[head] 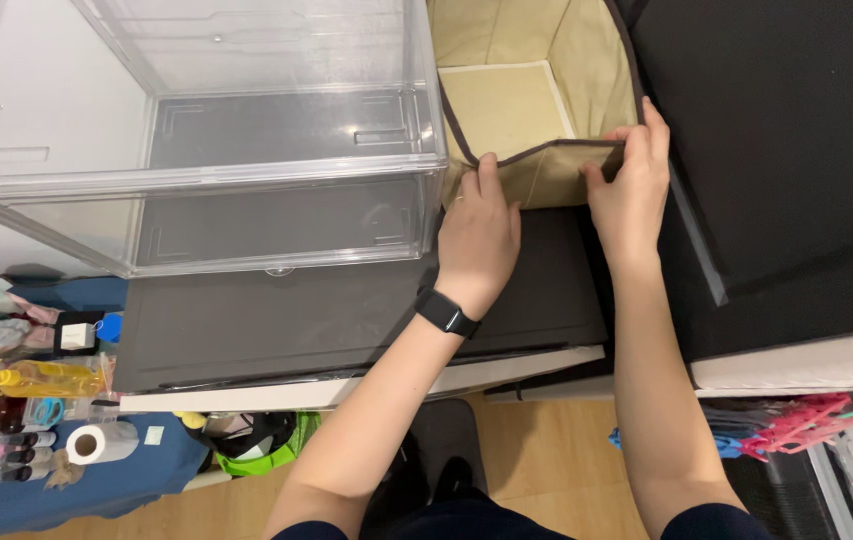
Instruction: The person wipes a dark shelf surface with a small white wipe, then places a clear plastic storage box and a beige fabric storage bin onto the shelf. They adjust the bin's position and handle a roll of paper towels and a white bottle on a nearby table.
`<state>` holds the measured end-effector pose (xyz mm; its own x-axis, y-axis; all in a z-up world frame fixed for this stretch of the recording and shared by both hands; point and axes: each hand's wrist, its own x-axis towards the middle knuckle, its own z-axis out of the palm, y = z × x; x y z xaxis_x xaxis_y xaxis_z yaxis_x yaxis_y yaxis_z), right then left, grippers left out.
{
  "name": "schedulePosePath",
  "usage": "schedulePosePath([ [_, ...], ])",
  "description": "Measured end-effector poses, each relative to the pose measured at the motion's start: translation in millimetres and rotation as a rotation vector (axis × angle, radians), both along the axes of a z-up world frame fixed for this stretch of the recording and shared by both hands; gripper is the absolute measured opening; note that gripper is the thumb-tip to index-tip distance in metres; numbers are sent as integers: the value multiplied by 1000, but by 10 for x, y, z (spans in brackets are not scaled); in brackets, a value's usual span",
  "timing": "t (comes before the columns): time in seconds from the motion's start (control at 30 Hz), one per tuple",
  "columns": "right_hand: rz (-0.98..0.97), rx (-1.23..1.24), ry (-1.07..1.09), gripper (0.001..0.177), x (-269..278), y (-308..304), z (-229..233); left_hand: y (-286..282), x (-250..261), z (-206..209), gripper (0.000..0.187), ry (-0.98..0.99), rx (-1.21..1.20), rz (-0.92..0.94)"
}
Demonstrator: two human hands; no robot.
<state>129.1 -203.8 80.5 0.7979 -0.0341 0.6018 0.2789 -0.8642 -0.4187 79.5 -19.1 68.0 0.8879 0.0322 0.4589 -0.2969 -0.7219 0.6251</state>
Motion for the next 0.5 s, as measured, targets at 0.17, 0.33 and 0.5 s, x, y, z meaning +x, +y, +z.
schedulePosePath([
  [0.17,30,-78,-48,50,-109,-21,40,17,-153,130,84,-103,-20,-27],
  [0.33,83,-185,-61,56,-225,29,101,155,-545,40,73,-60,-166,-159],
  [0.5,22,-158,-38,41,-210,109,116,241,-601,-148,75,40,-158,-192],
])
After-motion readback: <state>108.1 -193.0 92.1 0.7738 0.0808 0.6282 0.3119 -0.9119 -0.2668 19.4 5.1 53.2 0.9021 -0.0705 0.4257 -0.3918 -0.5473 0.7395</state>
